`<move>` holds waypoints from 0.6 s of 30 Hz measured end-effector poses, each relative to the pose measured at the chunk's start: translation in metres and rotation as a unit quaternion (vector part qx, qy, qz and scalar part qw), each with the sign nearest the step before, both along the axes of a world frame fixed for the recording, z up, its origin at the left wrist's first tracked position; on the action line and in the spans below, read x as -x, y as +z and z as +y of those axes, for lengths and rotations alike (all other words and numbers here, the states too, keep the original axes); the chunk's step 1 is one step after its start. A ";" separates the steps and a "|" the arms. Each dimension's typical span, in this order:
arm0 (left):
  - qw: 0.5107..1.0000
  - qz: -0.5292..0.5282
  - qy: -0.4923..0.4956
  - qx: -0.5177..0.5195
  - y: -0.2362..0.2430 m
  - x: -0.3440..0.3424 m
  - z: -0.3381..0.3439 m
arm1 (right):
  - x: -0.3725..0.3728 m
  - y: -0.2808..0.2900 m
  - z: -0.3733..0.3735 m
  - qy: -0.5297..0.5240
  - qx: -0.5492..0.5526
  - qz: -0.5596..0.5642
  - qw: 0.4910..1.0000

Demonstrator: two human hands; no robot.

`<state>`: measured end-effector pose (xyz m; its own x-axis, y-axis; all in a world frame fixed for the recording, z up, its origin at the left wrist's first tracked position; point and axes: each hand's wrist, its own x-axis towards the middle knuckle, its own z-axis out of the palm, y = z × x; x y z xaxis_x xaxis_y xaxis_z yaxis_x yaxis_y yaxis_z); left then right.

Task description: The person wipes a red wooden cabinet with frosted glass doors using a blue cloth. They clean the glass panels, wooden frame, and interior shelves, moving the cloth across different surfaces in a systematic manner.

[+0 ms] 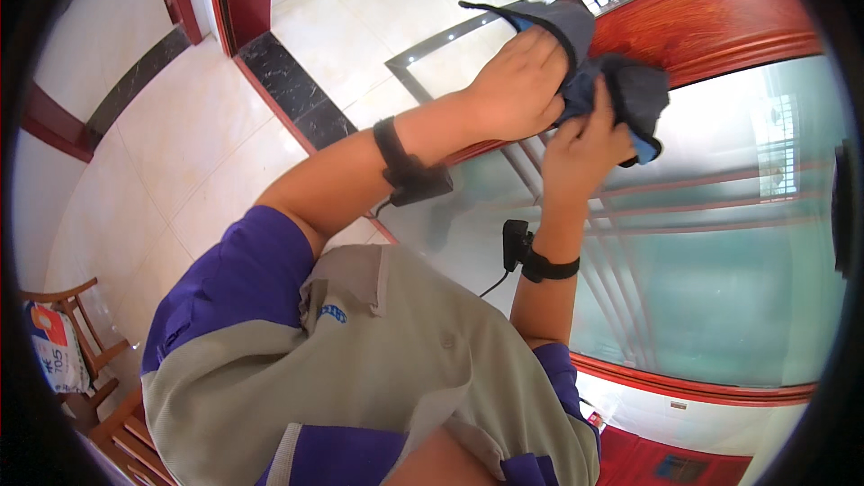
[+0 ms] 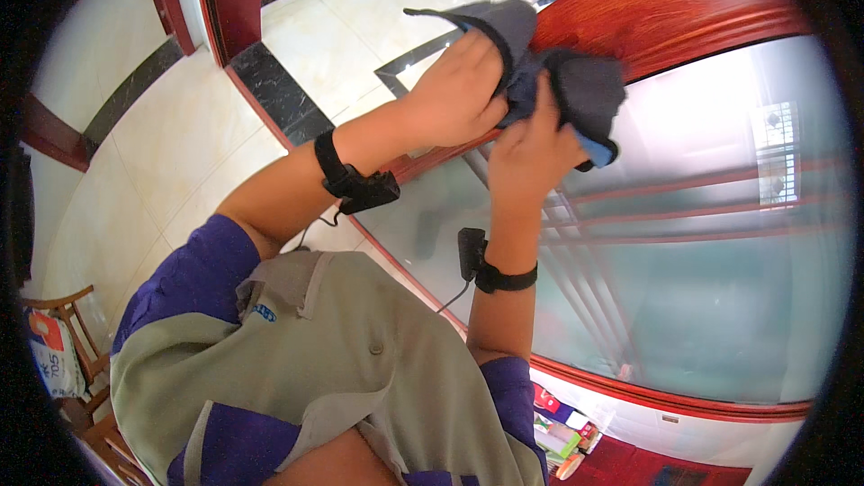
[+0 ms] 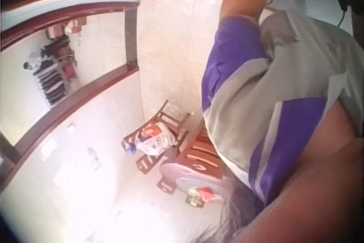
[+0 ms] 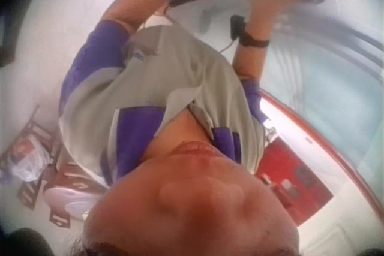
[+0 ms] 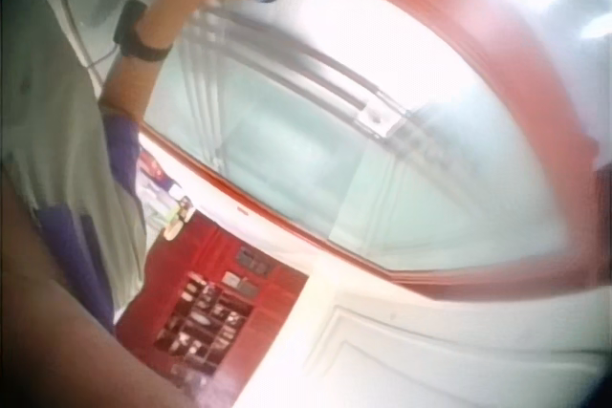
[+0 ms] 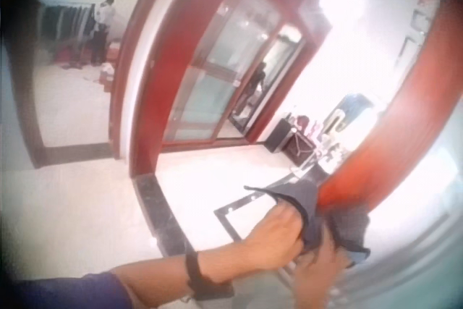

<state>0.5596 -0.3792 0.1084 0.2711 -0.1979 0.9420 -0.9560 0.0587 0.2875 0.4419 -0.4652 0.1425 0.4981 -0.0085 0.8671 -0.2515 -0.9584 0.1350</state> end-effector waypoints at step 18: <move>0.962 0.152 -0.077 -0.213 -0.065 -0.002 0.051 | -0.015 -0.082 0.019 0.091 -0.052 0.049 0.993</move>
<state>0.5616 -0.3287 0.0438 0.4575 -0.6080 0.6489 -0.8134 0.0087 0.5816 0.4571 -0.4465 0.0604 0.5823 0.0022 0.8130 -0.0624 -0.9969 0.0474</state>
